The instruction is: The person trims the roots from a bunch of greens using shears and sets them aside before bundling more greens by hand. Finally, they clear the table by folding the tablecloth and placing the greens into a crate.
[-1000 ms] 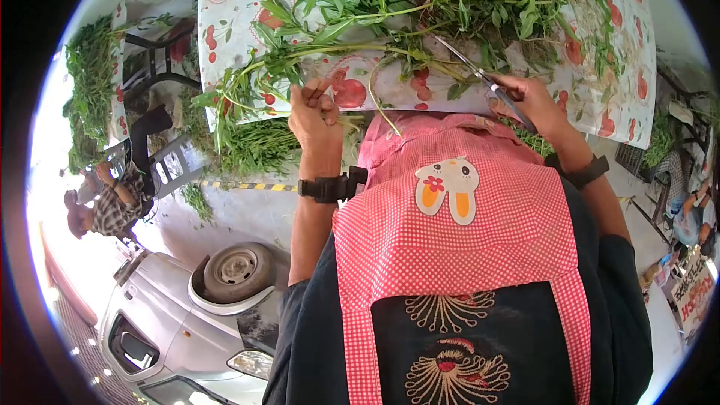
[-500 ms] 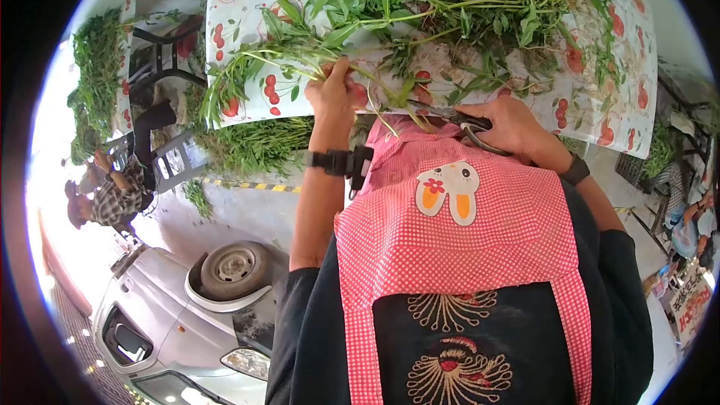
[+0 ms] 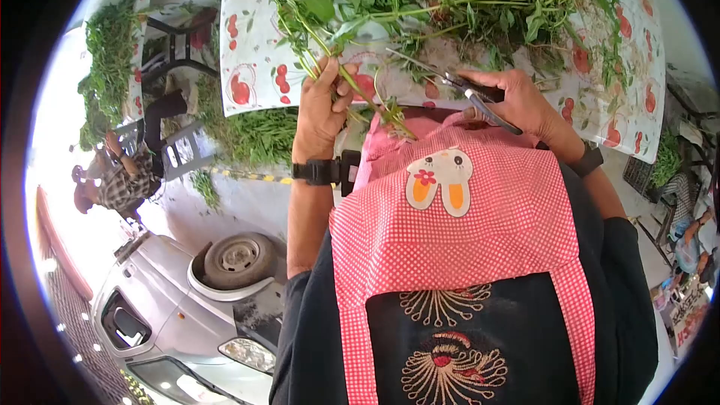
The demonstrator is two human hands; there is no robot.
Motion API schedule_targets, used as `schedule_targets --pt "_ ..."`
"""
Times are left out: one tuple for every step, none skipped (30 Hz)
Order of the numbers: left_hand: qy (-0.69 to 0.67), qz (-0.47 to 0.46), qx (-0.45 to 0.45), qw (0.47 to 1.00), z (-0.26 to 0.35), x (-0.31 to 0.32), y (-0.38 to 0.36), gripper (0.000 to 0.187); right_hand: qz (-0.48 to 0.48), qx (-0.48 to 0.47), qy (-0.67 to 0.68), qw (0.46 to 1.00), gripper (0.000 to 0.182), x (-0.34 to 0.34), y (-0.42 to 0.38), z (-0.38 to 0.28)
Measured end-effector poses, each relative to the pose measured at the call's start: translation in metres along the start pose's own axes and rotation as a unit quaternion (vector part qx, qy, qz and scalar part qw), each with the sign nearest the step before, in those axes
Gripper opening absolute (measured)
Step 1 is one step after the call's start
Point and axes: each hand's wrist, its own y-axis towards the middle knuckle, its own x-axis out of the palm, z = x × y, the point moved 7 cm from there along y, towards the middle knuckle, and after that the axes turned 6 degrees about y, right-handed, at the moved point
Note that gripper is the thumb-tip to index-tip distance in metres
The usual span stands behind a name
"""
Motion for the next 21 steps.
schedule_targets --pt "-0.017 0.005 -0.003 1.000 -0.004 -0.002 0.003 0.020 -0.005 0.003 -0.003 1.000 0.050 0.001 -0.002 0.002" --pt "-0.022 0.005 -0.003 1.000 -0.008 -0.002 0.005 0.020 -0.005 0.001 0.008 1.000 0.050 0.001 -0.003 0.003" --pt "-0.010 -0.006 -0.015 1.000 -0.013 0.003 0.003 0.025 -0.006 0.000 0.020 1.000 0.050 0.001 -0.006 0.003" --pt "0.003 -0.016 -0.029 0.999 -0.019 0.007 0.000 0.030 -0.012 0.016 0.032 0.999 0.050 0.002 -0.009 0.004" --pt "-0.002 -0.013 -0.031 0.999 -0.025 0.008 -0.002 0.030 -0.017 0.019 0.031 0.999 0.050 0.003 -0.010 0.006" --pt "0.011 -0.030 -0.054 0.998 -0.033 0.012 -0.005 0.036 -0.022 0.059 0.055 0.996 0.051 0.003 -0.012 0.014" --pt "0.025 -0.046 -0.077 0.996 -0.040 0.016 -0.008 0.042 -0.026 0.099 0.080 0.991 0.052 0.004 -0.015 0.022" --pt "-0.003 -0.061 -0.088 0.994 -0.045 0.019 -0.010 0.040 -0.028 0.102 0.080 0.991 0.052 0.005 -0.016 0.027" --pt "-0.005 -0.059 -0.089 0.994 -0.046 0.018 -0.012 0.040 -0.032 0.103 0.091 0.990 0.054 0.005 -0.017 0.031" --pt "0.005 -0.058 -0.090 0.994 -0.045 0.019 -0.015 0.042 -0.035 0.104 0.101 0.989 0.055 0.006 -0.017 0.034" --pt "0.015 -0.057 -0.092 0.994 -0.044 0.018 -0.017 0.044 -0.038 0.105 0.101 0.989 0.055 0.007 -0.016 0.035" --pt "0.012 -0.054 -0.092 0.994 -0.043 0.016 -0.018 0.044 -0.020 0.091 0.109 0.990 0.051 0.007 -0.016 0.032" --pt "0.018 -0.083 -0.086 0.993 -0.040 0.016 -0.019 0.045 -0.002 0.077 0.117 0.990 0.048 0.006 -0.015 0.030" --pt "0.025 -0.112 -0.078 0.990 -0.037 0.019 -0.020 0.047 -0.006 0.077 0.116 0.990 0.048 0.007 -0.012 0.027" --pt "0.024 -0.110 -0.076 0.991 -0.036 0.021 -0.022 0.047 -0.020 0.094 0.125 0.988 0.048 0.008 -0.008 0.023" --pt "0.013 -0.103 -0.086 0.991 -0.037 0.025 -0.022 0.050 -0.030 0.110 0.134 0.984 0.049 0.011 -0.005 0.020" --pt "0.003 -0.096 -0.096 0.991 -0.036 0.028 -0.022 0.054 -0.029 0.108 0.133 0.985 0.049 0.012 0.001 0.018" --pt "0.005 -0.098 -0.094 0.991 -0.032 0.029 -0.020 0.054 -0.020 0.085 0.132 0.987 0.049 0.013 0.010 0.014" --pt "-0.011 -0.119 -0.081 0.990 -0.025 0.031 -0.018 0.056 -0.012 0.063 0.131 0.989 0.049 0.014 0.017 0.010" --pt "-0.027 -0.138 -0.067 0.988 -0.019 0.032 -0.017 0.057 -0.003 0.054 0.170 0.984 0.049 0.014 0.022 0.006" --pt "-0.027 -0.137 -0.063 0.988 -0.014 0.031 -0.016 0.057 -0.005 0.050 0.170 0.984 0.049 0.014 0.025 0.006"
